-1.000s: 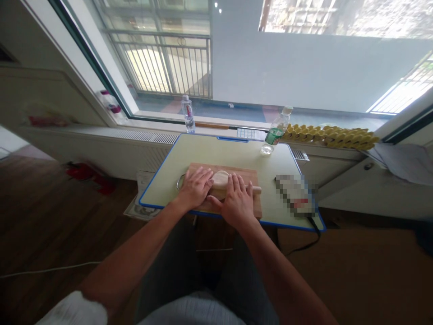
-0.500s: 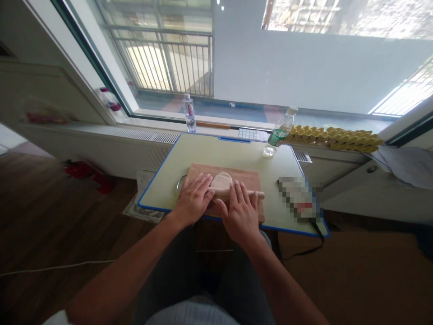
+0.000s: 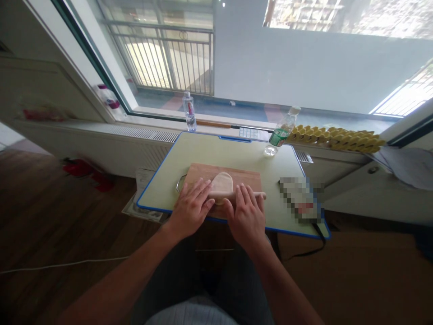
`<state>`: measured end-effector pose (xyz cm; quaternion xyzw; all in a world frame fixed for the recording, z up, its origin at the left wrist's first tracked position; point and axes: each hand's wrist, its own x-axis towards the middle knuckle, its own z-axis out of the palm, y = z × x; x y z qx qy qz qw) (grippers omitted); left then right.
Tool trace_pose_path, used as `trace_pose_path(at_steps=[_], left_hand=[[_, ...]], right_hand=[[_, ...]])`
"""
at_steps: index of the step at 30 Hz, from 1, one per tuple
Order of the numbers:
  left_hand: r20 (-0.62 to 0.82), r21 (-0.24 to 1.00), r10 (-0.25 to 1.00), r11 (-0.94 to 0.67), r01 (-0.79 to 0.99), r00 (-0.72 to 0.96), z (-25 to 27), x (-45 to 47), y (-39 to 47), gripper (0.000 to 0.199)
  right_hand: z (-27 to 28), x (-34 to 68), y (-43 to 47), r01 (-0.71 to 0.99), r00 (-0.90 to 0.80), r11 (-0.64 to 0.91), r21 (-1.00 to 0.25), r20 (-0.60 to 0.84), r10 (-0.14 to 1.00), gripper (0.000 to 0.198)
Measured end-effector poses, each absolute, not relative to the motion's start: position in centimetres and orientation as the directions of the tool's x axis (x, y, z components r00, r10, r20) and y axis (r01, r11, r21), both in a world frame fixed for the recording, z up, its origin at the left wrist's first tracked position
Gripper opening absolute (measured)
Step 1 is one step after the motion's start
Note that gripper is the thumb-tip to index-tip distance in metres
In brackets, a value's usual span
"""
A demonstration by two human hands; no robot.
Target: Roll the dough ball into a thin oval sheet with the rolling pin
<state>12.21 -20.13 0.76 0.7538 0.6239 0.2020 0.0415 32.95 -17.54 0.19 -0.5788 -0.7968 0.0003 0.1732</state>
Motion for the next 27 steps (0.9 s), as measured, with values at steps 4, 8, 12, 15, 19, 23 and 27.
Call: trace_pose_path(at_steps=[4, 8, 12, 15, 19, 23, 27], left_hand=[[0.264, 0.295, 0.954, -0.219, 0.930, 0.141, 0.7, 12.3, -20.3, 0.058], [0.241, 0.270, 0.965, -0.170, 0.948, 0.105, 1.0, 12.4, -16.0, 0.061], [0.218, 0.243, 0.972, -0.144, 0.959, 0.091, 1.4, 12.4, -13.5, 0.063], [0.205, 0.266, 0.974, -0.151, 0.952, 0.097, 1.5, 12.4, -14.4, 0.064], [0.147, 0.331, 0.984, -0.142, 0.933, 0.098, 2.2, 12.2, -15.7, 0.064], [0.103, 0.341, 0.994, 0.011, 0.940, -0.049, 3.2, 12.2, -13.2, 0.067], [0.110, 0.342, 0.989, 0.056, 0.938, -0.099, 2.7, 12.4, -10.2, 0.064]], right_hand=[[0.6, 34.0, -16.3, 0.925, -0.259, 0.317, -0.211, 0.262, 0.930, 0.056], [2.0, 33.4, -11.9, 0.953, -0.221, 0.254, -0.166, 0.193, 0.956, 0.049], [2.6, 32.5, -10.4, 0.974, -0.147, 0.170, -0.150, 0.149, 0.978, 0.051], [2.1, 32.7, -12.0, 0.972, -0.143, 0.169, -0.163, 0.157, 0.977, 0.055], [1.1, 33.2, -14.3, 0.977, -0.119, 0.143, -0.157, 0.155, 0.981, 0.062], [1.5, 33.1, -14.1, 0.980, -0.121, 0.137, -0.142, 0.112, 0.986, 0.063], [2.5, 33.6, -12.0, 0.980, -0.141, 0.146, -0.139, 0.046, 0.989, 0.063]])
